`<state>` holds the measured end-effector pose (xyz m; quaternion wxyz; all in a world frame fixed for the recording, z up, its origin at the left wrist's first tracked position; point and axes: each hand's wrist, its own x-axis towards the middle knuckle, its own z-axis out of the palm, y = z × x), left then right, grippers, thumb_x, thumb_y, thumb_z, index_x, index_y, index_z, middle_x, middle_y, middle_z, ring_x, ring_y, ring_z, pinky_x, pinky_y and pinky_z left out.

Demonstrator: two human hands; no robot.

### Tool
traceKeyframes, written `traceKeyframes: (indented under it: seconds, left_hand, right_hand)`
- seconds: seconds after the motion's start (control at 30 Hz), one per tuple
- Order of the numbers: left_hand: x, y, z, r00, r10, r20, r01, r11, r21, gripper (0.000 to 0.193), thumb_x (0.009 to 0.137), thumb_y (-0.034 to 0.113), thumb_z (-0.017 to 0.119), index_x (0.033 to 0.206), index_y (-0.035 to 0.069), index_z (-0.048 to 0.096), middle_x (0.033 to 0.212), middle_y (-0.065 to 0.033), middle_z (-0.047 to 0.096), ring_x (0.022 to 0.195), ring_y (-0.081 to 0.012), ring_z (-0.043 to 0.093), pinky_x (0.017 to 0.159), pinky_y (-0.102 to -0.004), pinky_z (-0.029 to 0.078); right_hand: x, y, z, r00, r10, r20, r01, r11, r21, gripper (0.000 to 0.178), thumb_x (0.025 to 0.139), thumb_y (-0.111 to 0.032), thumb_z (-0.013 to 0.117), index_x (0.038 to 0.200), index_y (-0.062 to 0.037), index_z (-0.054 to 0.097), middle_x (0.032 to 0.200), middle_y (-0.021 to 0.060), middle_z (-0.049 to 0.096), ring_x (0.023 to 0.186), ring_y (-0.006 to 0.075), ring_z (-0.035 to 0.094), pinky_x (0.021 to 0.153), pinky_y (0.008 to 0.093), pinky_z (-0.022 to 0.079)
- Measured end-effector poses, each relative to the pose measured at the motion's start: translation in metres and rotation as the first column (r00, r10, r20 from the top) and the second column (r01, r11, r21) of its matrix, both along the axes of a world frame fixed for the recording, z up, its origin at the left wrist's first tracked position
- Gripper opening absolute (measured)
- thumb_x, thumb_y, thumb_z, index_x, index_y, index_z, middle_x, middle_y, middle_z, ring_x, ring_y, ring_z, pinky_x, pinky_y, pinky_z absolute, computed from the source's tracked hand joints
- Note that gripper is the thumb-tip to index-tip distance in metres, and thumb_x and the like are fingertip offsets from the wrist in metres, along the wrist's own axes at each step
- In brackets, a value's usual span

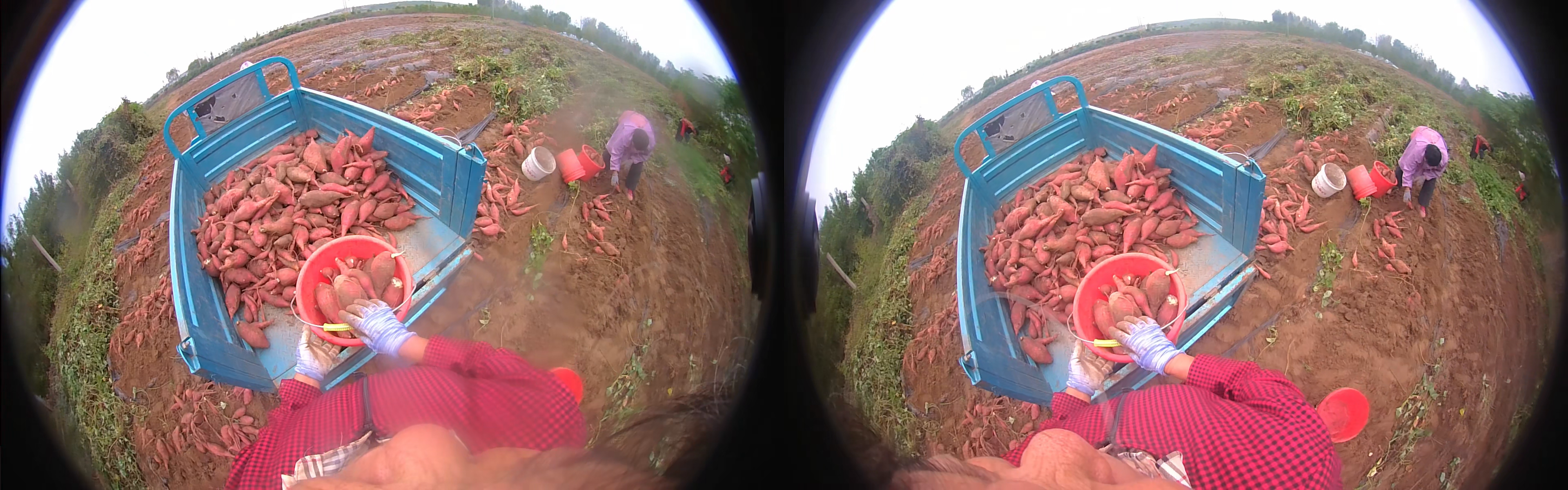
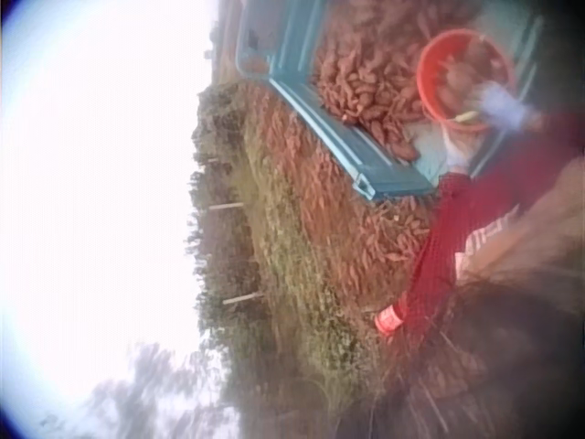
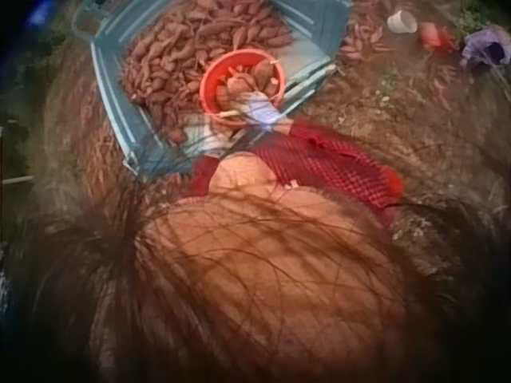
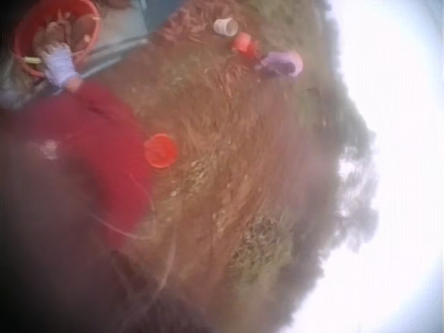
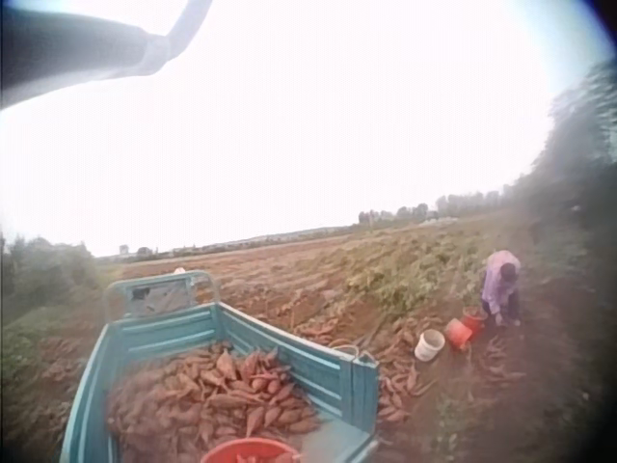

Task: The person collects sweet potatoes from the soil and places them into red buckets. They then carry the buckets to a blue cart and pour the sweet potatoes into it.

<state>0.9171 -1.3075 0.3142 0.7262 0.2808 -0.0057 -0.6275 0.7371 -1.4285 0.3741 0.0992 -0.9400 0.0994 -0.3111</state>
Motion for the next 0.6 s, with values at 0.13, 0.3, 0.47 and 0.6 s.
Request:
traceKeyframes:
  seconds: [0.13, 0.3, 0.47, 0.6]
  left_hand:
    - [0.010, -0.008, -0.001, 0.998, -0.061, -0.031, 0.062, 0.998, 0.013, 0.058, 0.093, 0.045, 0.039, 0.134, 0.004, 0.040, 0.136, -0.0193, 0.044, 0.121, -0.0382, 0.047, 0.100, -0.0551, 0.039]
    - [0.016, -0.010, 0.003, 0.998, -0.056, 0.023, 0.050, 0.979, 0.198, 0.053, 0.094, 0.041, 0.035, 0.132, 0.003, 0.040, 0.139, -0.0181, 0.041, 0.123, -0.0356, 0.045, 0.102, -0.0526, 0.037]
    - [0.021, -0.016, 0.010, 0.995, -0.103, 0.000, 0.102, 0.984, 0.147, 0.068, 0.089, 0.057, 0.044, 0.139, 0.013, 0.032, 0.144, -0.0151, 0.034, 0.130, -0.0356, 0.037, 0.103, -0.0616, 0.029]
    - [0.027, -0.026, 0.026, 0.987, -0.163, 0.008, 0.161, 0.982, 0.097, 0.075, 0.083, 0.065, 0.049, 0.140, 0.020, 0.032, 0.147, -0.0143, 0.029, 0.132, -0.0365, 0.032, 0.099, -0.0662, 0.028]
  right_hand:
    - [-0.004, -0.005, -0.006, 0.985, 0.050, 0.167, -0.050, 0.999, -0.008, 0.050, 0.072, -0.017, 0.063, 0.119, -0.0064, 0.051, 0.117, 0.0126, 0.051, 0.109, 0.0318, 0.052, 0.092, 0.0456, 0.041]
    - [-0.038, -0.001, -0.042, 0.976, -0.020, 0.218, 0.008, 0.998, 0.058, 0.064, 0.074, -0.034, 0.066, 0.128, -0.0067, 0.046, 0.130, 0.0148, 0.045, 0.122, 0.0328, 0.043, 0.101, 0.0493, 0.032]
    - [-0.072, 0.007, -0.093, 0.957, -0.220, 0.190, 0.177, 0.959, 0.219, 0.089, 0.071, -0.052, 0.066, 0.137, -0.0043, 0.031, 0.135, 0.0230, 0.036, 0.125, 0.0400, 0.038, 0.103, 0.0518, 0.029]
    - [-0.059, 0.008, -0.110, 0.910, -0.365, 0.195, 0.096, 0.644, 0.759, 0.100, 0.070, -0.040, 0.075, 0.143, -0.0033, 0.017, 0.140, 0.0237, 0.029, 0.127, 0.0384, 0.035, 0.106, 0.0455, 0.028]
